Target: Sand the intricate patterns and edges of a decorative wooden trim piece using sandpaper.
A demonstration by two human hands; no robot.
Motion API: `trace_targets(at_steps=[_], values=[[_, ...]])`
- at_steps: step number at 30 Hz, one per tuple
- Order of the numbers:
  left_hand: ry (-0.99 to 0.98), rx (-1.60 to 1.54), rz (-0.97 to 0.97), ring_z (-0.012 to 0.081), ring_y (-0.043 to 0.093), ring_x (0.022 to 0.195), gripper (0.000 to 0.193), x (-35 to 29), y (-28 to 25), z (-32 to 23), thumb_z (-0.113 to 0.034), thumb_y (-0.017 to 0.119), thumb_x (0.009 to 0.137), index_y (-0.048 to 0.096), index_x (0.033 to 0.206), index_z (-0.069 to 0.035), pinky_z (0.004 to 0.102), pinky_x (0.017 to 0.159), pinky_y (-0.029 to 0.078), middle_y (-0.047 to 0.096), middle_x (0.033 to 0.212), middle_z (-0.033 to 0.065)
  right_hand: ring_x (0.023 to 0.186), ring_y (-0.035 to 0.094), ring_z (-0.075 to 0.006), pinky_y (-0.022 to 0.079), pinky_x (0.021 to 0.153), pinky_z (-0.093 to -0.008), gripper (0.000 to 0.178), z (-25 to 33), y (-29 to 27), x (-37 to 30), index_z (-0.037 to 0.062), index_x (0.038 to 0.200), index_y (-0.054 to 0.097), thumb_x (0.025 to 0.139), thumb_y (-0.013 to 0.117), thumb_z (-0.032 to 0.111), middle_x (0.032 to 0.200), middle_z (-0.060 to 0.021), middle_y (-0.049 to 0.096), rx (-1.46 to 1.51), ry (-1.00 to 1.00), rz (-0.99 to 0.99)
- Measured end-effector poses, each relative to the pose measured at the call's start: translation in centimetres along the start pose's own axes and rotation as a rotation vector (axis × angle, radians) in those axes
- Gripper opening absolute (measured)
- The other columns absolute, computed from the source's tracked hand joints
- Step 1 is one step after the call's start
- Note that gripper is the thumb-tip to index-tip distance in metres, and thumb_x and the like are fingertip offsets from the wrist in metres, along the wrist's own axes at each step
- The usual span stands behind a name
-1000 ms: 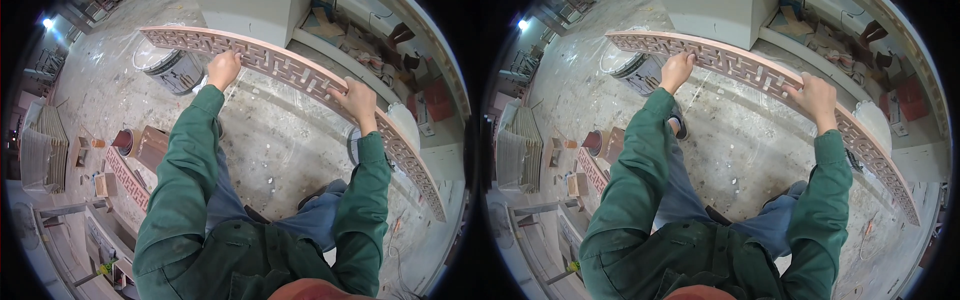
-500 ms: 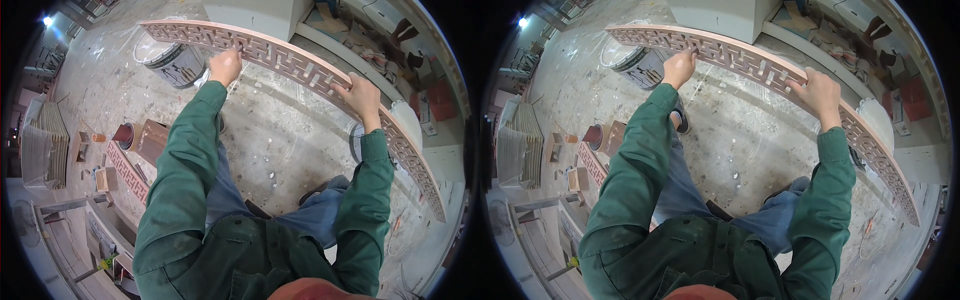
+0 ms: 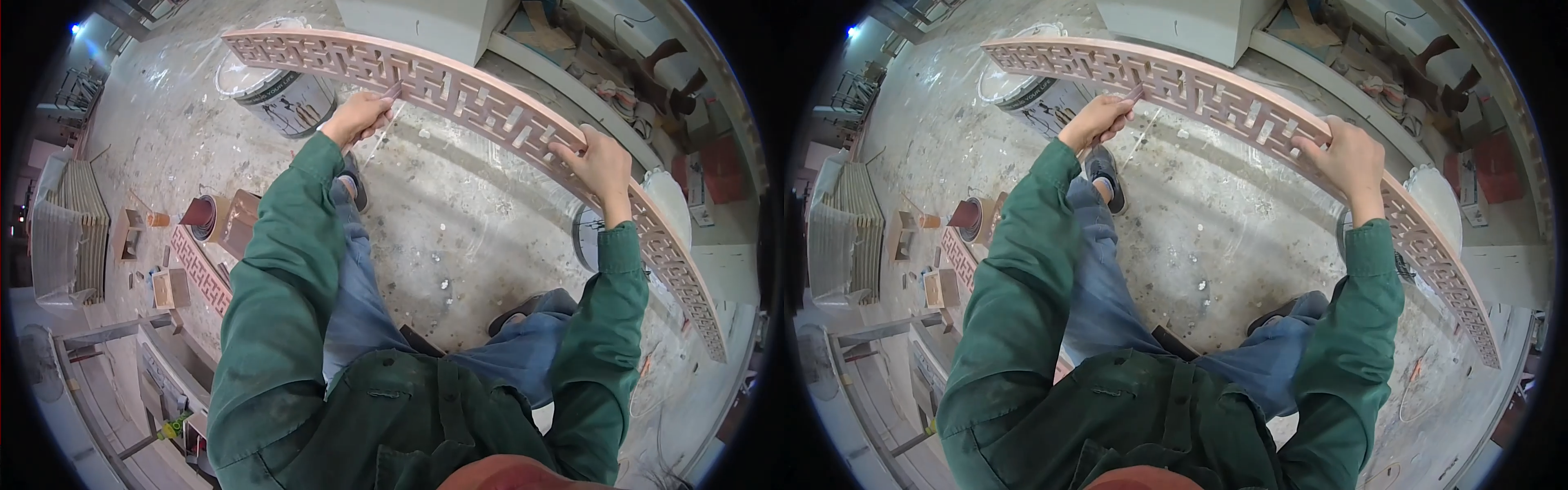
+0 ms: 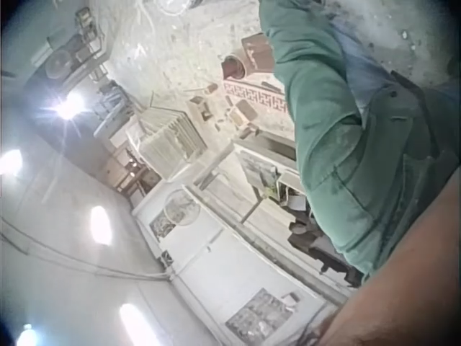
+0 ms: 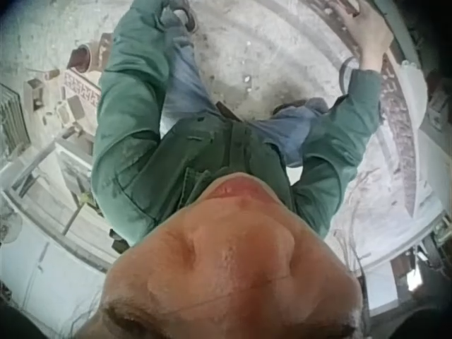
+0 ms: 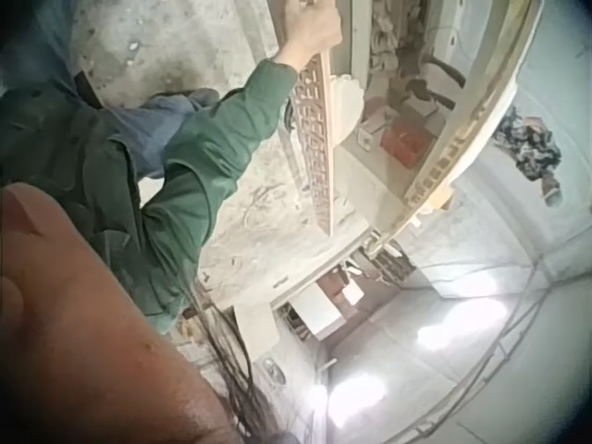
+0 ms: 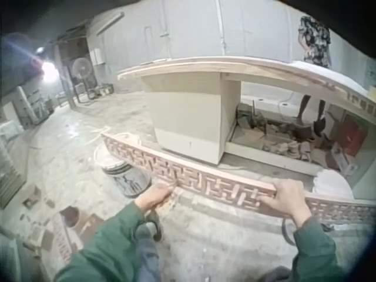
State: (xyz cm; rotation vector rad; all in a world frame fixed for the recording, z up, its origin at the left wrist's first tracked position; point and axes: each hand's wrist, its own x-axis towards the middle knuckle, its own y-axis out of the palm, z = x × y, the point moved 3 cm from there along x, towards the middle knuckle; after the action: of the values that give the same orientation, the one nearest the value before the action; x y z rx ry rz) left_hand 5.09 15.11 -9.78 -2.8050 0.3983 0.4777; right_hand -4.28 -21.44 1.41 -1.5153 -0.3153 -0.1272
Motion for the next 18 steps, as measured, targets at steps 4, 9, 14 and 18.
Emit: trace_targets(at_steps=[4, 9, 14, 18], values=[[0.138, 0.103, -0.201, 0.0065, 0.032, 0.034, 0.029, 1.1, 0.1, 0.3, -0.029, 0.049, 0.095, 0.058, 0.078, -0.007, 0.0244, 0.033, 0.023, 0.042, 0.049, -0.0039, 0.065, 0.063, -0.0285, 0.046, 0.054, -0.0388, 0.045, 0.8, 0.4, 0.0, 0.0093, 0.075, 0.061, 0.075, 0.068, 0.054, 0.066, -0.0074, 0.063, -0.036, -0.023, -0.056], [0.013, -0.141, -0.101, 0.0116, 0.036, 0.035, 0.029, 2.3, 0.9, -0.3, -0.027, 0.048, 0.094, 0.056, 0.079, -0.004, 0.0287, 0.034, 0.025, 0.043, 0.050, -0.0003, 0.062, 0.063, -0.0282, 0.046, 0.053, -0.0388, 0.044, 0.7, 1.3, -0.4, 0.0096, 0.074, 0.059, 0.075, 0.068, 0.052, 0.065, -0.0083, 0.063, -0.064, -0.042, -0.151], [0.039, -0.048, -0.119, 0.0070, 0.036, 0.037, 0.029, 0.2, 0.4, -1.2, -0.030, 0.046, 0.096, 0.057, 0.083, -0.007, 0.0247, 0.034, 0.024, 0.045, 0.054, -0.0039, 0.063, 0.063, -0.0282, 0.047, 0.052, -0.0387, 0.045, 0.4, 1.4, 0.0, 0.0098, 0.074, 0.059, 0.074, 0.069, 0.053, 0.065, -0.0072, 0.063, -0.074, -0.020, -0.134], [0.034, -0.077, -0.107, 0.0060, 0.033, 0.037, 0.031, -1.5, 0.3, -2.0, -0.033, 0.044, 0.099, 0.057, 0.085, -0.009, 0.0240, 0.034, 0.023, 0.042, 0.053, -0.0052, 0.063, 0.064, -0.0278, 0.047, 0.052, -0.0378, 0.046, 0.1, 1.0, 0.2, 0.0094, 0.071, 0.058, 0.073, 0.069, 0.054, 0.065, -0.0066, 0.064, -0.062, -0.006, -0.115]])
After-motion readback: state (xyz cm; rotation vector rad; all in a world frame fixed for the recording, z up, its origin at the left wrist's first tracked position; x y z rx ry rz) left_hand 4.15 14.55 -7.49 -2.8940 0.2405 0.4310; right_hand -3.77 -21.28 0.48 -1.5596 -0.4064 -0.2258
